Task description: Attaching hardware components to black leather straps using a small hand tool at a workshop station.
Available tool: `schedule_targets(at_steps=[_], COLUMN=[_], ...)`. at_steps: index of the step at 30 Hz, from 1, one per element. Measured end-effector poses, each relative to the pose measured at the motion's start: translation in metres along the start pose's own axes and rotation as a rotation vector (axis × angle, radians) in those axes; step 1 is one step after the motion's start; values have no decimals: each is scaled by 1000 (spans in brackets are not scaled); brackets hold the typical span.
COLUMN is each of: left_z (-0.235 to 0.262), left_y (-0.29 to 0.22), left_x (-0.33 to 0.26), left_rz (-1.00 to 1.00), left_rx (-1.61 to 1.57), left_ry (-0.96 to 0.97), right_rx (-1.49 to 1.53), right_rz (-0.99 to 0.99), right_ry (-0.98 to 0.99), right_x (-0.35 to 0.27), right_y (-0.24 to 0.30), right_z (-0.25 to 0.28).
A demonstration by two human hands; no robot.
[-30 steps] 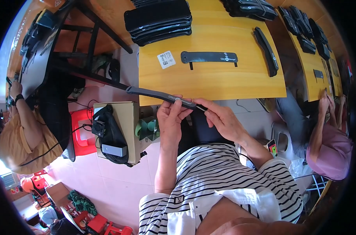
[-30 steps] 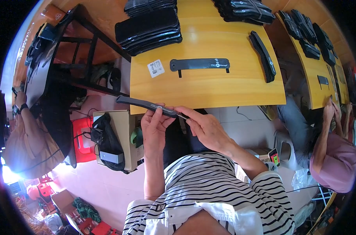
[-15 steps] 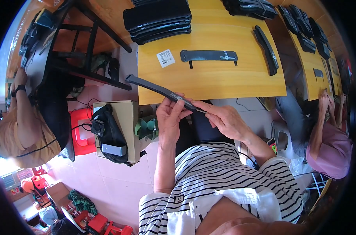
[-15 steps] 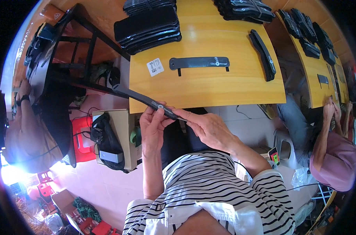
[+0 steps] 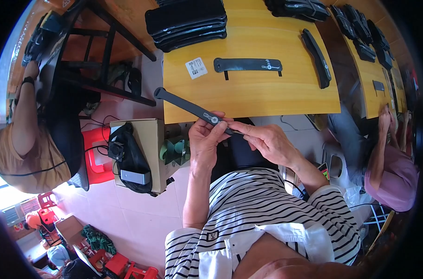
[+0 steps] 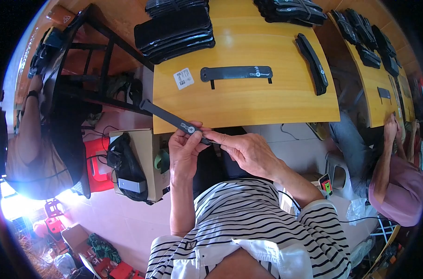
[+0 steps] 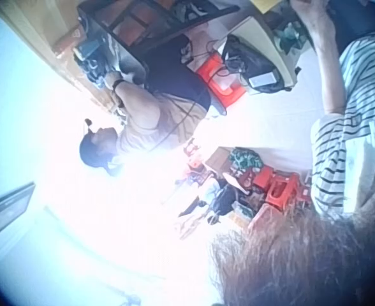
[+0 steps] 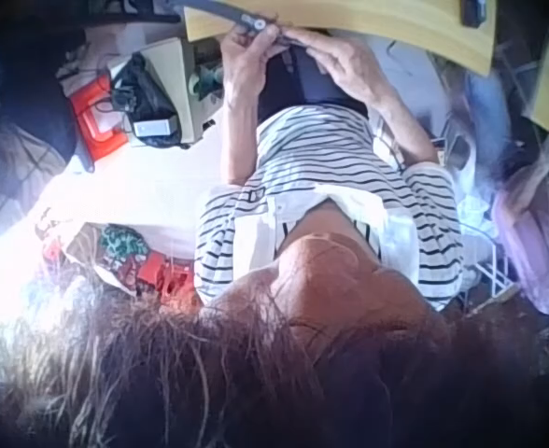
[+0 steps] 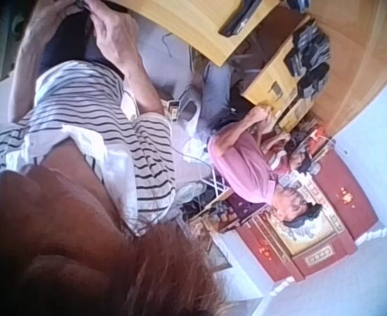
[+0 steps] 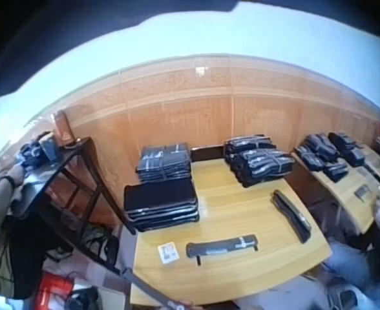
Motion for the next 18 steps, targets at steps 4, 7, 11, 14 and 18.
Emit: schedule_targets(at_steps=[4,7,11,14,18], left_z=[4,4,4,4,4], left_y=[1,1,2,2,2], left_x=[2,3,3,2,2], left_rz=[22,15,9,14,11], left_rx=[8,2,9,10,29], left_ry=[-46,-51,-57,-66,-63], right_rx=[21,55,66,65,48], right_rz=[-52,-71,-56,-85,-38], right_ry=[54,82,75,99,74], right_x=[0,-1,-1,-1,-1], right_y=[-4,-5,-3,-5,-2], right_z=[2,0,0,0,1])
Point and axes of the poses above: each hand's wrist, its own x-axis towards the middle knuckle, its own z-axis out of the back of the hand, y = z × x, the point moved 5 cm from there along x, towards the middle knuckle, and after that the axes turned 1 degree about x, right-handed, at the moved point
